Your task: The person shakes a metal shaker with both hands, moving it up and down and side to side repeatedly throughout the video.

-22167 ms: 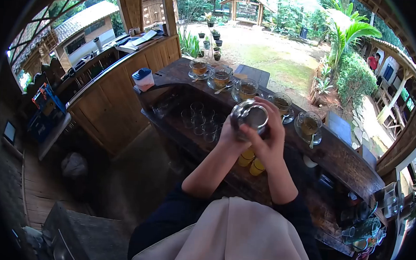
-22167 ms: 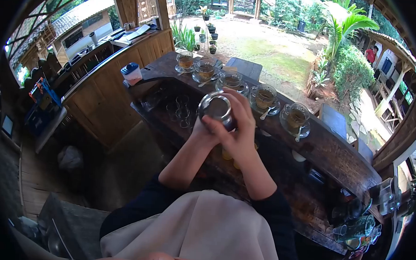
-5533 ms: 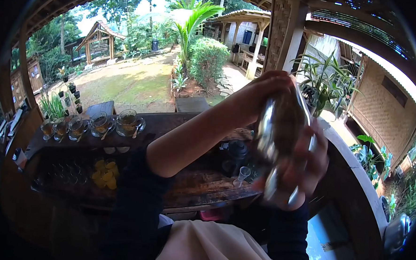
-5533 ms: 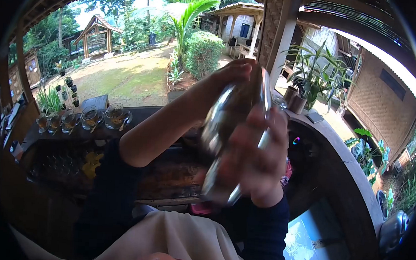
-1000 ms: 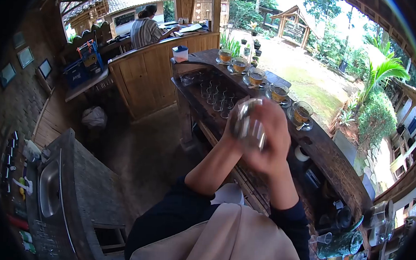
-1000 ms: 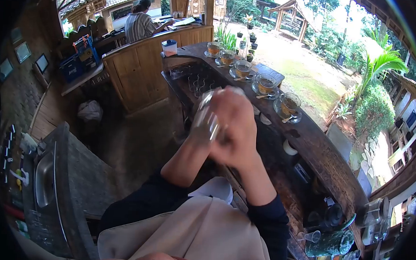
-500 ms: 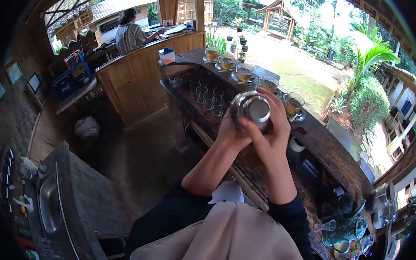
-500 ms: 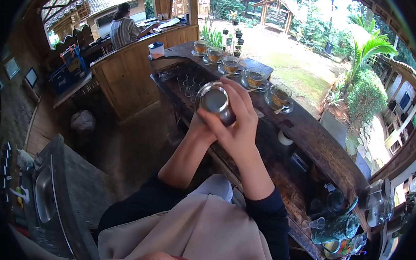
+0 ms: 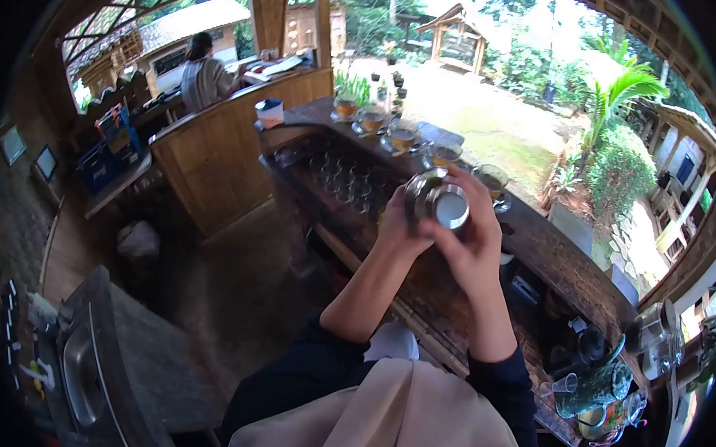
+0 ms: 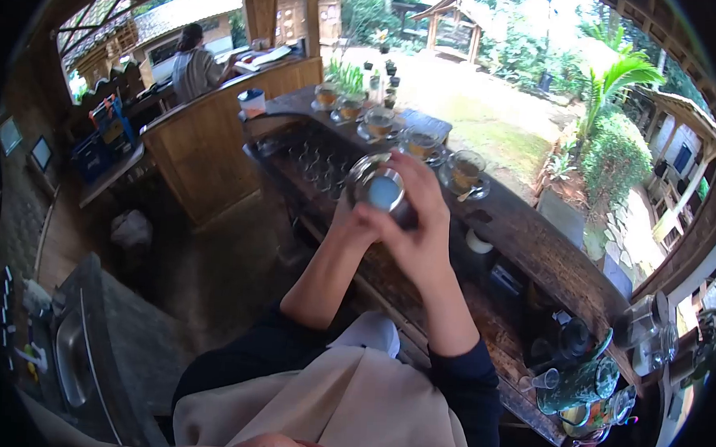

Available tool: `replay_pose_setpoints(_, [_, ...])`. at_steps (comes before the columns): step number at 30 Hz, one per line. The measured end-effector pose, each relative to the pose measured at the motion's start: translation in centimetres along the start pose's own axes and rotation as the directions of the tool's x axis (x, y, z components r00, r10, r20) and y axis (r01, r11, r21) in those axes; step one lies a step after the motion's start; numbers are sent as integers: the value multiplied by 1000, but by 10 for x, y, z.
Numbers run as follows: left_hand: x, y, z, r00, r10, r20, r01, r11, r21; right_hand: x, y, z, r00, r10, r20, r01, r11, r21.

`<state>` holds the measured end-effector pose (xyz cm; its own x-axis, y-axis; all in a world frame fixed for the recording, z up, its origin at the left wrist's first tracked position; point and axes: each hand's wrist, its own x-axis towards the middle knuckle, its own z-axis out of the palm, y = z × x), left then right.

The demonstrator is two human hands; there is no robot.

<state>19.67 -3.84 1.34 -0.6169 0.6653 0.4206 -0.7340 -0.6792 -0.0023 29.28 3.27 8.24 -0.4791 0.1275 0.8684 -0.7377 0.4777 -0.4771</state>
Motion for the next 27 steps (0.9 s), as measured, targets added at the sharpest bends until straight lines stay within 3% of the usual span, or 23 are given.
replay_pose_setpoints(1, [2, 2, 7, 996, -56, 63, 56, 998, 14, 2, -16, -7, 985, -146, 89, 155, 983, -101])
replay_pose_setpoints(2, [3, 9, 11, 825, -459, 329, 564, 708, -426, -2, -41, -16, 945, -259, 200, 295, 938, -184])
replay_pose_setpoints(3, [-11, 0, 54, 900, -412, 142, 435, 869, -235, -6, -61, -20, 868, -393, 303, 467, 855, -227])
replay_pose_setpoints(4, [-26, -12, 92, 951, -307, -27, 307, 952, 1, -10, -79, -15, 821, -502, 270, 565, 781, -266])
replay_pose_setpoints(5, [-33, -18, 88, 945, -313, 98, 309, 950, 52, -24, -70, -18, 667, -709, 230, 743, 656, -132])
replay_pose_setpoints(6, [-26, -23, 71, 917, -163, 365, 39, 945, 323, -22, -59, -15, 668, -704, 240, 742, 654, -146])
replay_pose_setpoints(8, [-6, -48, 66, 758, 86, 646, -268, 945, 189, -13, -45, -6, 169, -985, -20, 960, 169, -221])
replay_pose_setpoints(9, [-4, -34, 53, 896, -165, 413, 87, 975, 203, -25, -52, -30, 534, -830, 165, 842, 503, -196])
replay_pose_setpoints(10, [0, -23, 47, 881, -444, 164, 428, 895, 123, -21, -46, -44, 757, -595, 271, 640, 759, -120])
replay_pose_setpoints(11, [12, -29, 39, 881, -467, 77, 465, 884, 40, -17, -23, -46, 821, -506, 265, 565, 786, -251])
replay_pose_setpoints(12, [35, -30, -1, 820, -508, 264, 569, 774, -279, -14, -7, -45, 920, -346, 185, 389, 870, -304])
replay_pose_setpoints(13, [54, -33, -31, 922, -382, 56, 386, 915, -116, -11, -3, -49, 987, -139, 83, 157, 948, -278])
replay_pose_setpoints(14, [66, -39, -46, 976, -189, -110, 200, 975, 95, -13, -10, -51, 997, -72, -36, 59, 961, -270])
replay_pose_setpoints(15, [56, -53, -22, 973, -220, 70, 200, 953, 227, -12, -12, -60, 987, -157, -37, 137, 938, -318])
replay_pose_setpoints(16, [59, -55, -19, 991, -80, 106, -1, 796, 605, -14, -14, -65, 972, -234, -25, 211, 912, -351])
replay_pose_setpoints(17, [56, -54, 3, 937, -343, 61, 300, 884, 360, -16, -31, -67, 911, -398, 108, 407, 827, -389])
replay_pose_setpoints(18, [49, -60, 36, 805, -586, 93, 581, 810, 74, -19, -54, -70, 813, -525, 252, 582, 707, -402])
replay_pose_setpoints(20, [28, -79, 78, 714, -615, 334, 643, 765, 34, -33, -73, -71, 506, -763, 401, 845, 348, -405])
replay_pose_setpoints(21, [22, -91, 76, 724, -466, 509, 500, 863, 79, -34, -72, -76, 512, -751, 418, 842, 343, -416])
replay_pose_setpoints(22, [33, -117, 80, 675, -257, 692, 307, 950, 53, -35, -68, -81, 495, -794, 353, 838, 331, -433])
replay_pose_setpoints(24, [65, -118, 68, 584, -624, 520, 634, 750, 188, -35, -60, -94, 446, -869, 216, 825, 305, -476])
replay_pose_setpoints(26, [103, -138, 42, 489, -774, 403, 809, 575, 123, -18, -47, -131, 737, -619, 271, 623, 467, -628])
replay_pose_setpoints(27, [103, -148, 37, 469, -782, 411, 822, 557, 122, -10, -41, -127, 884, -466, 33, 365, 644, -672])
